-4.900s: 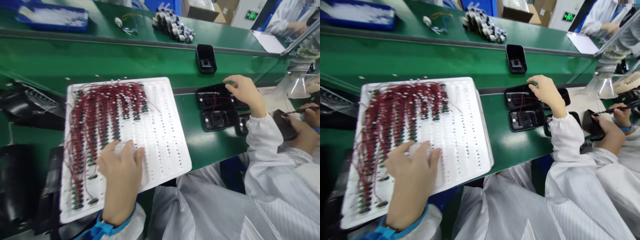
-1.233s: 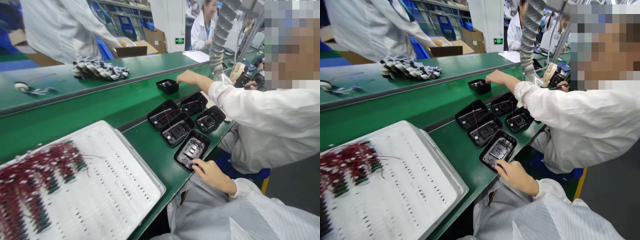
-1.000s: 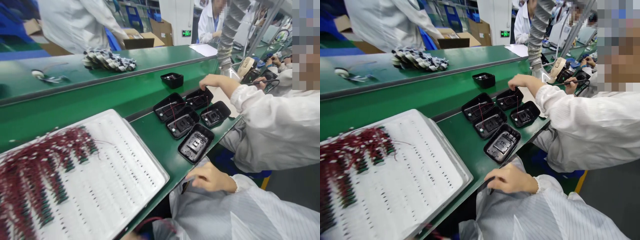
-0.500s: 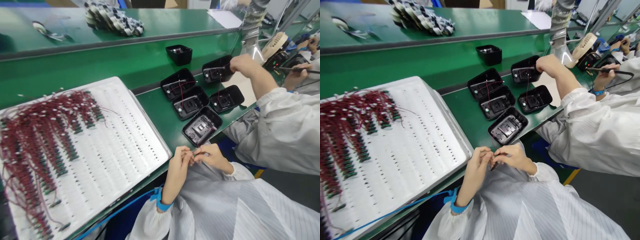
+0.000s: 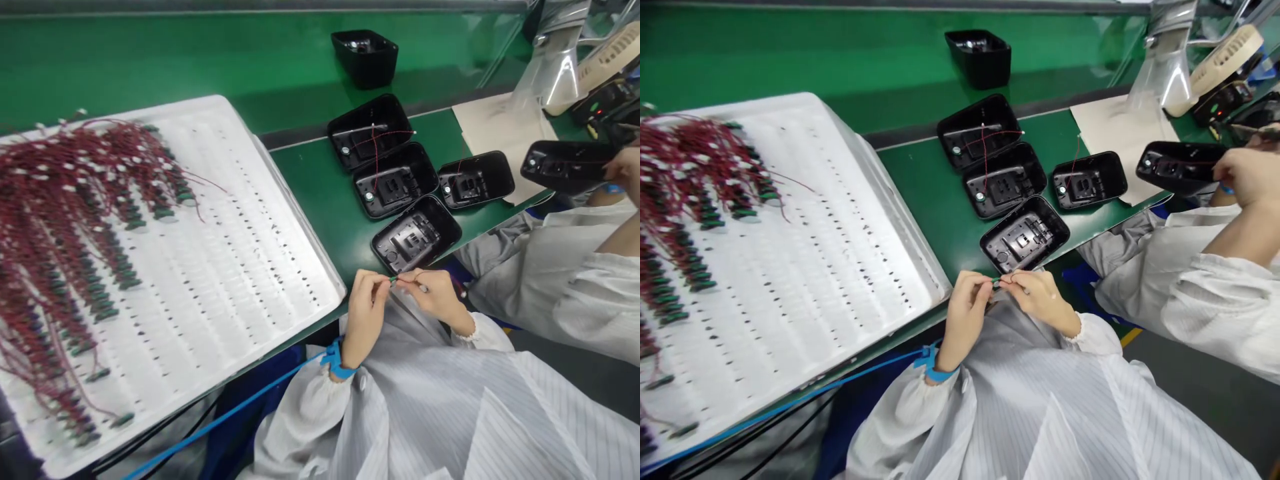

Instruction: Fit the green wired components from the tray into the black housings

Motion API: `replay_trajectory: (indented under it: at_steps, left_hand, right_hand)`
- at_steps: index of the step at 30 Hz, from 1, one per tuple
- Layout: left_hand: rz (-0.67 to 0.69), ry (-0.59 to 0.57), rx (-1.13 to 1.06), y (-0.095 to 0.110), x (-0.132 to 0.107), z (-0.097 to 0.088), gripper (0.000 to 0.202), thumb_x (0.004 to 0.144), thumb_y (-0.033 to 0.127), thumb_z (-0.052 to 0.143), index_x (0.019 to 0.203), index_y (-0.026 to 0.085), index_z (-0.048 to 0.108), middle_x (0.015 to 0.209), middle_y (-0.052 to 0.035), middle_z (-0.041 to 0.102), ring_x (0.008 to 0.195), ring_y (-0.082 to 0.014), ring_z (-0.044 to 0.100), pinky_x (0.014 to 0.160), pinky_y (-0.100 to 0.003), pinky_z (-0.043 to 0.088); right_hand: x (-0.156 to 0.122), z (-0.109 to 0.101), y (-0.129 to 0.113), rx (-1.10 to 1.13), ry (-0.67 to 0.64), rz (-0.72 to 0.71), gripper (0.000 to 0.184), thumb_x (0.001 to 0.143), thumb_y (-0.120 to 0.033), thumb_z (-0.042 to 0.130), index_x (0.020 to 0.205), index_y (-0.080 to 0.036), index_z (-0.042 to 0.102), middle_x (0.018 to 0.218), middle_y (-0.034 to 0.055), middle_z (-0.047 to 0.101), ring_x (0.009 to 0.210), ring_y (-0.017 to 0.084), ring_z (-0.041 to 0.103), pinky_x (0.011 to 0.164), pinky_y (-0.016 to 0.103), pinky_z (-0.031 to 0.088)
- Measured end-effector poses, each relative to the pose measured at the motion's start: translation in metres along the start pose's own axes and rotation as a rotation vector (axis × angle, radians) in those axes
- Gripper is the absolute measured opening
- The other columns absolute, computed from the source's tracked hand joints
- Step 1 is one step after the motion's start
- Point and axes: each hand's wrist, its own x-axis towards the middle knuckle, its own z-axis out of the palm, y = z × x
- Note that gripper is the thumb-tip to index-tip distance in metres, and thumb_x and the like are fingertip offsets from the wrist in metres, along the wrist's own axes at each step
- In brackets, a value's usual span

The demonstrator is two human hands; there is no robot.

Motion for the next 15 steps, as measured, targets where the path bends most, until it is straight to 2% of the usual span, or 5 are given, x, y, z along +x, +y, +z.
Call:
replay_trajectory:
  at_steps: [3, 7, 10, 15]
  left_hand:
    - [0.012, 0.044, 0.026, -0.003, 0.0, 0.012, 0.034, 0.106, 0.046, 0.043, 0.086, 0.021, 0.055, 0.088, -0.0017, 0.052, 0.078, -0.0155, 0.056, 0.076, -0.031, 0.05]
    - [0.02, 0.093, 0.03, -0.007, 0.005, 0.027, 0.035, 0.106, 0.048, 0.042, 0.084, 0.022, 0.05, 0.088, -0.0021, 0.051, 0.082, -0.0175, 0.053, 0.08, -0.033, 0.049]
    - [0.006, 0.068, -0.002, -0.009, 0.012, 0.032, 0.031, 0.105, 0.044, 0.046, 0.083, 0.022, 0.048, 0.088, -0.0017, 0.05, 0.082, -0.0174, 0.053, 0.08, -0.033, 0.048]
    - [-0.023, 0.034, -0.076, -0.007, 0.023, 0.034, 0.027, 0.106, 0.035, 0.045, 0.083, 0.022, 0.047, 0.085, 0.0005, 0.049, 0.073, -0.0139, 0.054, 0.076, -0.031, 0.049]
  right_hand:
    - [0.005, 0.002, -0.003, -0.15, 0.114, -0.082, 0.015, 0.097, -0.022, 0.063, 0.09, -0.022, 0.077, 0.089, 0.0038, 0.08, 0.08, 0.015, 0.077, 0.076, 0.025, 0.065]
    - [0.006, 0.005, -0.004, -0.242, 0.185, -0.114, 0.02, 0.098, -0.016, 0.06, 0.094, -0.022, 0.079, 0.094, 0.0045, 0.08, 0.088, 0.016, 0.077, 0.082, 0.028, 0.066]
    - [0.006, 0.002, -0.002, -0.234, 0.171, -0.079, 0.023, 0.099, -0.015, 0.058, 0.098, -0.023, 0.08, 0.097, 0.003, 0.081, 0.089, 0.015, 0.077, 0.081, 0.026, 0.065]
    - [0.014, -0.008, 0.0, -0.087, 0.105, 0.041, 0.017, 0.098, -0.024, 0.065, 0.094, -0.025, 0.081, 0.094, 0.0003, 0.08, 0.083, 0.014, 0.076, 0.079, 0.026, 0.064]
